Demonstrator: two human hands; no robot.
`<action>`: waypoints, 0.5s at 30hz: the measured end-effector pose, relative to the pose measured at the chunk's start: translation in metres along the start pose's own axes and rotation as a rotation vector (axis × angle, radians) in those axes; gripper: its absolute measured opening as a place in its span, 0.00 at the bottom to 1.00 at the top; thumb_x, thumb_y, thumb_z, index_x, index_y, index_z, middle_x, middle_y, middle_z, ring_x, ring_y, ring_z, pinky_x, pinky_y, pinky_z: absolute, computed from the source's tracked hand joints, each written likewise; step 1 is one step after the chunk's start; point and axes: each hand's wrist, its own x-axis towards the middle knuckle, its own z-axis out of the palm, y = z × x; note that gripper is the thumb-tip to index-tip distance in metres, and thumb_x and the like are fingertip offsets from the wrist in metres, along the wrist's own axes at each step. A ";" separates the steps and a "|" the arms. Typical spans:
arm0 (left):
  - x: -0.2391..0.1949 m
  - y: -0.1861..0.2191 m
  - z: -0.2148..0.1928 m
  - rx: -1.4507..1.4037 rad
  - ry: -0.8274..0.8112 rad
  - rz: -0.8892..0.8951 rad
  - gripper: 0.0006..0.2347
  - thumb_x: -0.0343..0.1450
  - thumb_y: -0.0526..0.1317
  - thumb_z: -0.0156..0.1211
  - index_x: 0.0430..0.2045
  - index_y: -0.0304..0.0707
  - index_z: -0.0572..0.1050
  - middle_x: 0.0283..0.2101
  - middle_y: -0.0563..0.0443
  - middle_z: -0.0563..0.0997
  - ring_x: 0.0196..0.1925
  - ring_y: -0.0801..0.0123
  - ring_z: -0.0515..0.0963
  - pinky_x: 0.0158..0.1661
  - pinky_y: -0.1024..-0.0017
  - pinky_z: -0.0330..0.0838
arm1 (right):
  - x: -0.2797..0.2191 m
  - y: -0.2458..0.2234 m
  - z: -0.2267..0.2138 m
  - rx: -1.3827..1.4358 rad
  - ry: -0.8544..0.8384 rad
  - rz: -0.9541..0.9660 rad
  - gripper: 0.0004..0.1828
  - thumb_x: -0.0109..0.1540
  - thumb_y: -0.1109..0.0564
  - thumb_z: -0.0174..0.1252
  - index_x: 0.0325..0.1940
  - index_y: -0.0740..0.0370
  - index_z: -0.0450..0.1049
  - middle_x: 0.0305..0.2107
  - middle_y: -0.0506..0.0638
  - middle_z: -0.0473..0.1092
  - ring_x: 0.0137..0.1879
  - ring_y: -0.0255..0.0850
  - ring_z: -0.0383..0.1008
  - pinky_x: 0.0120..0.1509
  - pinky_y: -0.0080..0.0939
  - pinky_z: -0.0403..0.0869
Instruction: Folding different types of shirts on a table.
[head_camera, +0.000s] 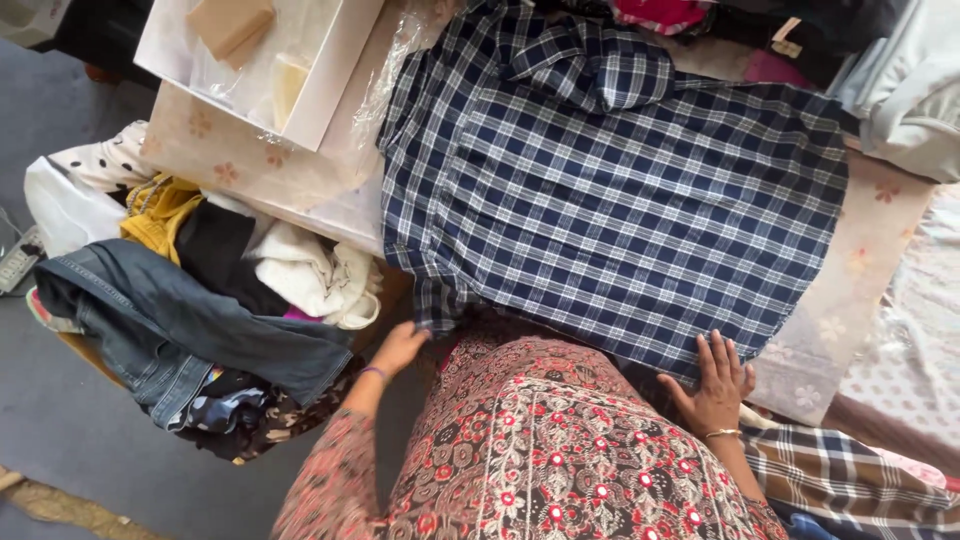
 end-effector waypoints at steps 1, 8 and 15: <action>-0.021 0.037 -0.025 0.002 -0.006 0.005 0.13 0.74 0.43 0.59 0.40 0.27 0.79 0.39 0.47 0.81 0.42 0.65 0.77 0.46 0.64 0.73 | 0.009 -0.009 -0.004 -0.003 0.004 0.007 0.50 0.56 0.25 0.56 0.75 0.53 0.61 0.75 0.52 0.55 0.81 0.48 0.48 0.81 0.56 0.38; -0.068 0.308 -0.131 -0.445 -0.034 0.246 0.17 0.77 0.38 0.56 0.59 0.31 0.65 0.58 0.54 0.71 0.63 0.74 0.65 0.62 0.74 0.57 | 0.041 -0.058 -0.020 0.002 -0.086 -0.121 0.50 0.50 0.31 0.64 0.70 0.56 0.63 0.69 0.50 0.60 0.76 0.48 0.54 0.78 0.56 0.47; -0.044 0.406 -0.152 -0.967 -0.058 0.353 0.24 0.76 0.29 0.54 0.69 0.37 0.60 0.60 0.48 0.76 0.62 0.69 0.76 0.62 0.71 0.70 | 0.041 -0.044 -0.019 0.076 -0.018 -0.121 0.29 0.51 0.57 0.66 0.58 0.54 0.74 0.57 0.46 0.72 0.62 0.45 0.70 0.69 0.50 0.65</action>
